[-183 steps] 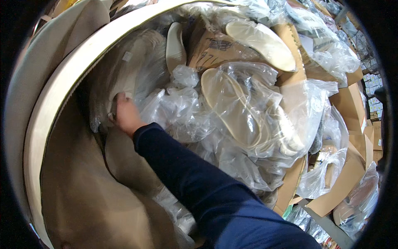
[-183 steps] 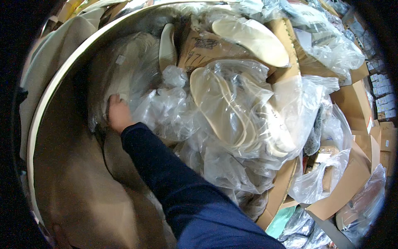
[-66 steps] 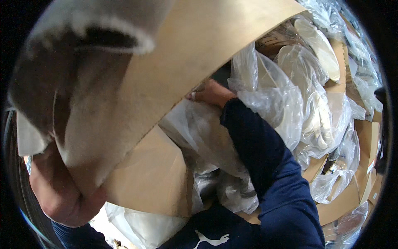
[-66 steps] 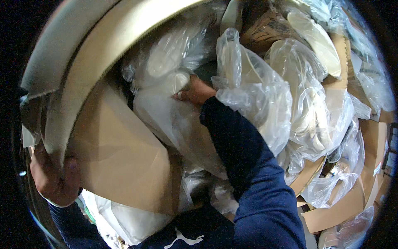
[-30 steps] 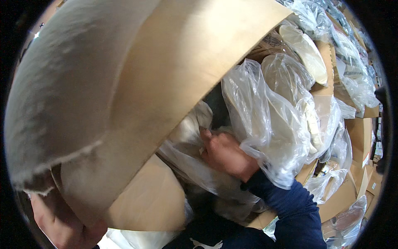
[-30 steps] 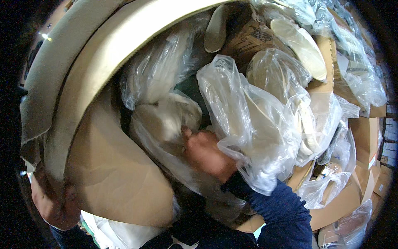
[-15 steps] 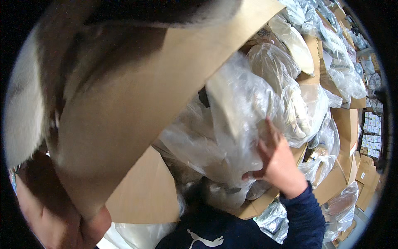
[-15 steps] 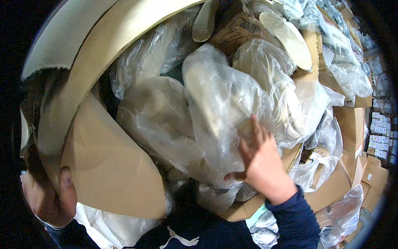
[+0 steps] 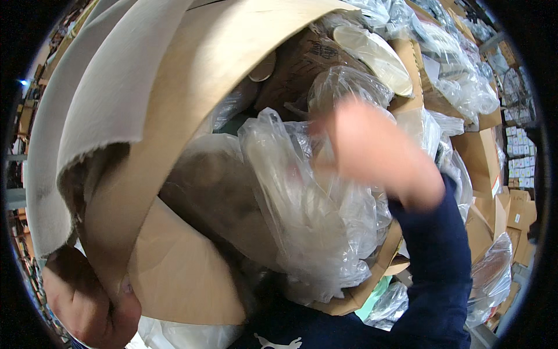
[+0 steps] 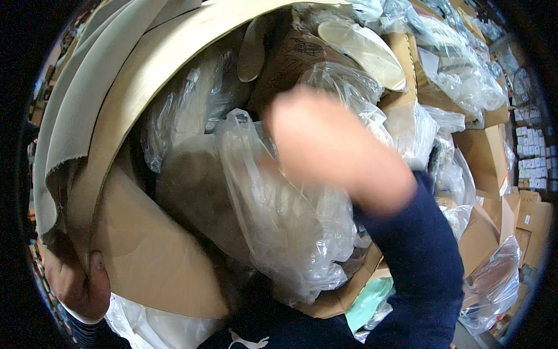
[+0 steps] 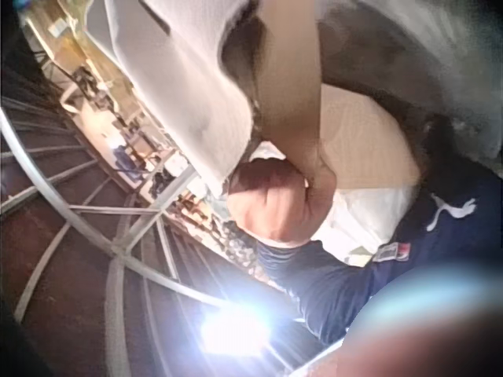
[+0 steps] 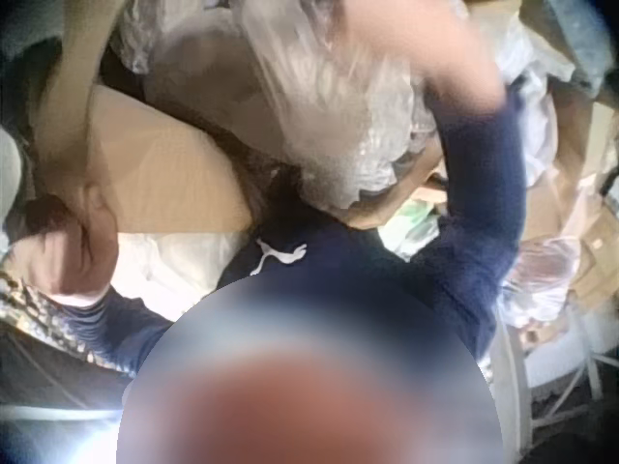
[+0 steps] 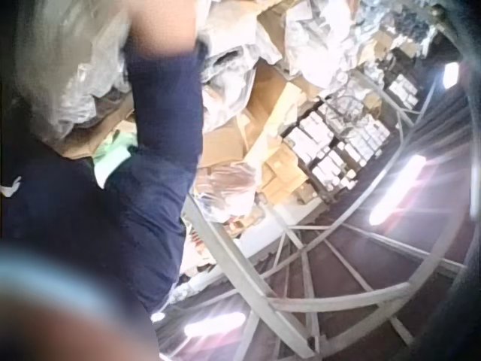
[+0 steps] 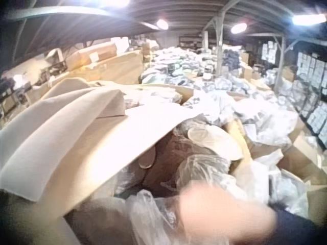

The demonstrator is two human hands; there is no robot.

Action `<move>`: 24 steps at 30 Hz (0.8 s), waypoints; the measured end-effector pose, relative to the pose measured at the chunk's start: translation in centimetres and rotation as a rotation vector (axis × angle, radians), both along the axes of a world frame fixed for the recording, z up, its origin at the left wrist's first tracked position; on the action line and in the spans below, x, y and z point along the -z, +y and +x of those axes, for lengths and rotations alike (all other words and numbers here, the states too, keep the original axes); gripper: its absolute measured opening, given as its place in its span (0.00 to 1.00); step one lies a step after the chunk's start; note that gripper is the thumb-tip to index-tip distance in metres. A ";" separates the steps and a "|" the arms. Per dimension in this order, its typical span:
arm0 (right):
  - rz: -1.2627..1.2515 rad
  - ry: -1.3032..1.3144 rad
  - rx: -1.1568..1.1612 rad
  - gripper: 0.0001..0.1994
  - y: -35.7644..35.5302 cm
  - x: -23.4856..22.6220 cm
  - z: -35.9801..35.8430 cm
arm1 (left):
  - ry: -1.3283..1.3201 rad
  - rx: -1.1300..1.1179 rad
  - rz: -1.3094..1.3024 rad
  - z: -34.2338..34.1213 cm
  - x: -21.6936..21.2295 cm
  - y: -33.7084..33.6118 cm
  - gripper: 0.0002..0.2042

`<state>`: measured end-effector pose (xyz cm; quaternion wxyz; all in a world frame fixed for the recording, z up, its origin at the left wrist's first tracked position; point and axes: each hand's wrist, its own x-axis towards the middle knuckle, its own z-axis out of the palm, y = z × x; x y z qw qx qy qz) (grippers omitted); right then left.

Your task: The person rummages through a large pile of cardboard and plastic-wrapped items in a warehouse. They pull out several white plastic sandals, remove them from their packaging, and place them into a separate pile.

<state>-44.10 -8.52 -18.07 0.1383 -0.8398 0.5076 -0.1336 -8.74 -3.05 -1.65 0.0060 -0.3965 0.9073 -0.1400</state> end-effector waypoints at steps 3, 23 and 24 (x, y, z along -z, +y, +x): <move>-0.016 -0.241 0.157 0.19 -13.8 6.8 1.9 | 0.030 -0.030 0.072 0.7 -0.2 0.3 0.15; 0.472 -1.284 0.001 0.42 -18.5 17.6 28.0 | -0.092 0.127 -0.131 -1.0 -0.5 -2.7 0.21; 0.462 -1.290 -0.003 0.44 -18.5 18.1 28.3 | -0.094 0.125 -0.132 -0.9 -0.7 -2.7 0.21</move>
